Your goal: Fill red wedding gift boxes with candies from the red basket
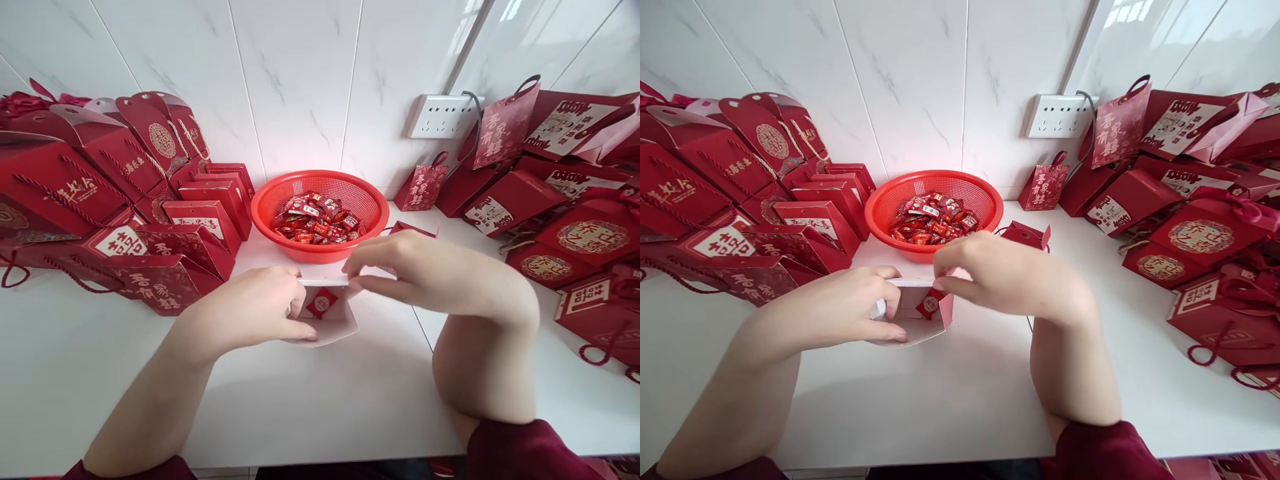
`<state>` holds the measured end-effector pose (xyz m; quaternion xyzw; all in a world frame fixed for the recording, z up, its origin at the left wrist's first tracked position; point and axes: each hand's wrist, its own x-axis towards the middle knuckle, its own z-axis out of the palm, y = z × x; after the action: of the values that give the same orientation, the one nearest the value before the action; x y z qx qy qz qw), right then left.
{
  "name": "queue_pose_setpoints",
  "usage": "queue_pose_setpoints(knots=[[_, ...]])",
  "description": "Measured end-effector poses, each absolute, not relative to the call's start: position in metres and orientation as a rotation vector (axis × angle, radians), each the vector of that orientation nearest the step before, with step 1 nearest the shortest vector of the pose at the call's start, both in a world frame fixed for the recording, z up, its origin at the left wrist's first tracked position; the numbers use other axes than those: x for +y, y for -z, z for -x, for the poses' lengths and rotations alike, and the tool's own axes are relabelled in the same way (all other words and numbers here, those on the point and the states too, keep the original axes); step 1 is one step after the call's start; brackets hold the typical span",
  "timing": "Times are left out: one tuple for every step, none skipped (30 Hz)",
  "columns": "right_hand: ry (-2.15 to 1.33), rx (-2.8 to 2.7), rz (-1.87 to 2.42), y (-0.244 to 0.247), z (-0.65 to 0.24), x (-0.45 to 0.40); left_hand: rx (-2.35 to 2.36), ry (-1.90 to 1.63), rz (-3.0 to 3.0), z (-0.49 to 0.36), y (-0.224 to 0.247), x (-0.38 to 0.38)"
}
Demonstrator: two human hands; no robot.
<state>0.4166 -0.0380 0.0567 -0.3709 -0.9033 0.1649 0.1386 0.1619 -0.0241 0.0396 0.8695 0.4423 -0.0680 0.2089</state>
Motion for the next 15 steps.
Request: queue_pose_setpoints(knots=[[-0.452, -2.567, 1.128, -0.058, -0.422, -0.031, 1.214, 0.205, -2.428, -0.162, -0.040, -0.020], [-0.421, -2.519, 1.203, -0.059, -0.428, -0.021, 1.210, 0.195, -2.426, -0.162, -0.040, -0.016], [-0.391, -2.476, 1.291, -0.059, -0.431, -0.008, 1.211, 0.179, -2.416, -0.162, -0.039, -0.011], [-0.369, -2.447, 1.377, -0.059, -0.432, 0.006, 1.218, 0.154, -2.404, -0.163, -0.038, -0.007], [-0.353, -2.455, 1.438, -0.058, -0.430, 0.023, 1.229, 0.125, -2.391, -0.163, -0.037, -0.003], [-0.359, -2.497, 1.468, -0.056, -0.424, 0.040, 1.241, 0.093, -2.380, -0.163, -0.035, 0.001], [-0.391, -2.557, 1.475, -0.053, -0.413, 0.057, 1.253, 0.061, -2.371, -0.162, -0.033, 0.005], [-0.417, -2.645, 1.448, -0.049, -0.400, 0.073, 1.263, 0.033, -2.364, -0.162, -0.031, 0.008], [-0.418, -2.769, 1.390, -0.044, -0.384, 0.087, 1.272, 0.010, -2.358, -0.162, -0.029, 0.011], [-0.435, -2.840, 1.341, -0.038, -0.367, 0.099, 1.278, -0.004, -2.351, -0.161, -0.027, 0.013], [-0.460, -2.884, 1.303, -0.031, -0.351, 0.108, 1.281, -0.009, -2.345, -0.161, -0.026, 0.014], [-0.483, -2.930, 1.258, -0.025, -0.336, 0.115, 1.280, -0.008, -2.342, -0.160, -0.025, 0.014], [-0.503, -2.969, 1.222, -0.019, -0.323, 0.121, 1.276, -0.001, -2.342, -0.160, -0.026, 0.014], [-0.511, -2.996, 1.214, -0.013, -0.313, 0.124, 1.269, 0.008, -2.346, -0.160, -0.026, 0.013], [-0.510, -3.016, 1.226, -0.008, -0.305, 0.127, 1.263, 0.017, -2.351, -0.159, -0.027, 0.011]])
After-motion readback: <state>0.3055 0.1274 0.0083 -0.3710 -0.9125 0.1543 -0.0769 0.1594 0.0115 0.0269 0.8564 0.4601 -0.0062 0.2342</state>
